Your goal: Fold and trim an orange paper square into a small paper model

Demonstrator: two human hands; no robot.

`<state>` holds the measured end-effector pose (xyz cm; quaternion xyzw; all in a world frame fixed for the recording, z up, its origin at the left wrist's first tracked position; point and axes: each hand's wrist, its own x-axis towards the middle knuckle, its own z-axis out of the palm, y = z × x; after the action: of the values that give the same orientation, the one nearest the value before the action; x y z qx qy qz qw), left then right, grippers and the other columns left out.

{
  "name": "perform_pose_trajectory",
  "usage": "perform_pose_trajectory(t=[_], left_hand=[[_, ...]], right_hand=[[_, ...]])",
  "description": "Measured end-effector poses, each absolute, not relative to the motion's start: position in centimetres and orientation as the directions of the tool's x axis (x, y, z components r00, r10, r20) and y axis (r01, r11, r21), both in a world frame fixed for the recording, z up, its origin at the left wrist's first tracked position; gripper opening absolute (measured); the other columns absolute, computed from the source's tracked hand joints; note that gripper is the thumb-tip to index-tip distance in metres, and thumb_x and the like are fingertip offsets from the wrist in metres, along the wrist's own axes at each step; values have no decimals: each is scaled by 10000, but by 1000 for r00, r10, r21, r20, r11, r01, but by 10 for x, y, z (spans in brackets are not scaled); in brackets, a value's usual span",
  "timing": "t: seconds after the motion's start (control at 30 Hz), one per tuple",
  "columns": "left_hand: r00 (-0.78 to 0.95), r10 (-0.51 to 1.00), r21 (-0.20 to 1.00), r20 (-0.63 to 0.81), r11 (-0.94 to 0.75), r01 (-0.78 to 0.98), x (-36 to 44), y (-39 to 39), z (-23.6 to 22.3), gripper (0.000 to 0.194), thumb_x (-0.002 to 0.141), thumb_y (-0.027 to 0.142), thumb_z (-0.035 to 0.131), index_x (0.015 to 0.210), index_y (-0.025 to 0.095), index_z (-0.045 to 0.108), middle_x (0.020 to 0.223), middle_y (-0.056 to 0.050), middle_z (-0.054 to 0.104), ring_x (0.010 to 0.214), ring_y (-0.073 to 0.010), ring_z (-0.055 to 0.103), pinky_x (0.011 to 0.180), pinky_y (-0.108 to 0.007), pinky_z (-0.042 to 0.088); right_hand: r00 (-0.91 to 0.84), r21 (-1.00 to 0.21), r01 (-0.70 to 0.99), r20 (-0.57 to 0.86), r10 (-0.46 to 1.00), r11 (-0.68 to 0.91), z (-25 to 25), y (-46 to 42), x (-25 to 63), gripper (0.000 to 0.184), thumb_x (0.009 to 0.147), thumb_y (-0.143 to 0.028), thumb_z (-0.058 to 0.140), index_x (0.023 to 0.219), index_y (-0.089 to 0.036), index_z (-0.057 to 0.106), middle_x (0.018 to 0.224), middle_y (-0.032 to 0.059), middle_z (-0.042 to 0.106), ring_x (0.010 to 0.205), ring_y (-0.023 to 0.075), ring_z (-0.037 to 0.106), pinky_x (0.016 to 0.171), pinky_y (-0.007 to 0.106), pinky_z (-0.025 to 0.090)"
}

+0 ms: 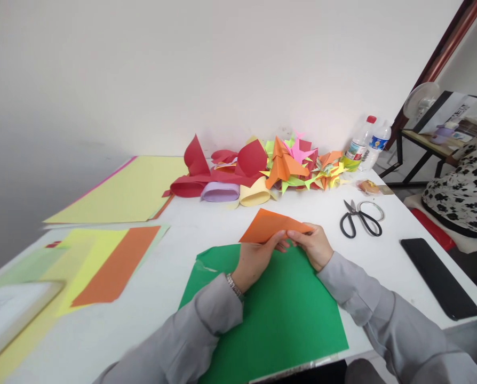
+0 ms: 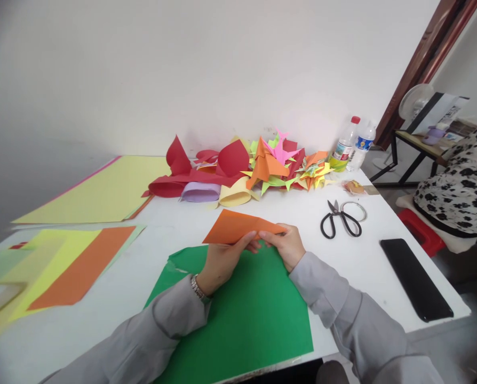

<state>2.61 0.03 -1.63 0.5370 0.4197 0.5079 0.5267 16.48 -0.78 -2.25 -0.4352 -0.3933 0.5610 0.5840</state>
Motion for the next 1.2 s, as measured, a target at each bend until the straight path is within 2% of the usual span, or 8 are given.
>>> perform_pose_trajectory(t=[0.47, 0.7, 0.83, 0.93, 1.07, 1.2], left_hand=[[96, 989, 991, 111, -103, -88, 27, 1, -13, 246, 707, 338, 685, 577, 144, 605, 446, 3, 596, 398, -132, 561, 440, -249, 495], [220, 975, 967, 21, 36, -252, 26, 2, -16, 248, 685, 349, 722, 686, 130, 608, 480, 12, 596, 400, -128, 547, 395, -241, 467], [339, 939, 965, -60, 142, -221, 24, 3, -16, 294, 666, 388, 734, 666, 109, 641, 586, -32, 637, 462, -127, 572, 414, -238, 477], [411, 903, 953, -125, 224, -203, 23, 3, -17, 349, 660, 446, 724, 650, 104, 652, 588, -44, 633, 462, -123, 560, 412, -238, 467], [395, 908, 955, -141, 230, -188, 23, 2, -19, 358, 629, 459, 736, 631, 114, 641, 584, -36, 630, 451, -111, 539, 411, -233, 453], [375, 914, 965, -154, 221, -142, 24, 3, -21, 342, 640, 449, 721, 603, 122, 629, 539, -24, 611, 430, -109, 524, 409, -235, 442]], right_hand=[[127, -960, -277, -67, 990, -29, -22, -9, 163, 256, 534, -346, 823, 557, -154, 655, 467, -40, 543, 470, 91, 431, 476, 245, 314], [101, -935, -341, -137, 985, -95, -17, -10, 164, 273, 497, -318, 843, 536, -146, 634, 426, -48, 523, 432, 78, 406, 459, 241, 285], [84, -925, -369, -135, 987, -95, -13, -10, 165, 266, 472, -300, 853, 540, -145, 647, 444, -44, 547, 436, 73, 404, 460, 238, 285], [89, -926, -365, -135, 987, -93, -11, -11, 165, 252, 474, -297, 851, 546, -144, 663, 488, -20, 601, 440, 73, 407, 461, 242, 289], [79, -923, -371, -140, 987, -101, -11, -11, 165, 238, 485, -291, 846, 552, -143, 673, 519, -2, 632, 447, 74, 406, 460, 244, 289], [76, -920, -375, -156, 985, -116, -10, -11, 165, 255, 474, -290, 851, 523, -146, 646, 471, -26, 584, 439, 71, 397, 456, 241, 283]])
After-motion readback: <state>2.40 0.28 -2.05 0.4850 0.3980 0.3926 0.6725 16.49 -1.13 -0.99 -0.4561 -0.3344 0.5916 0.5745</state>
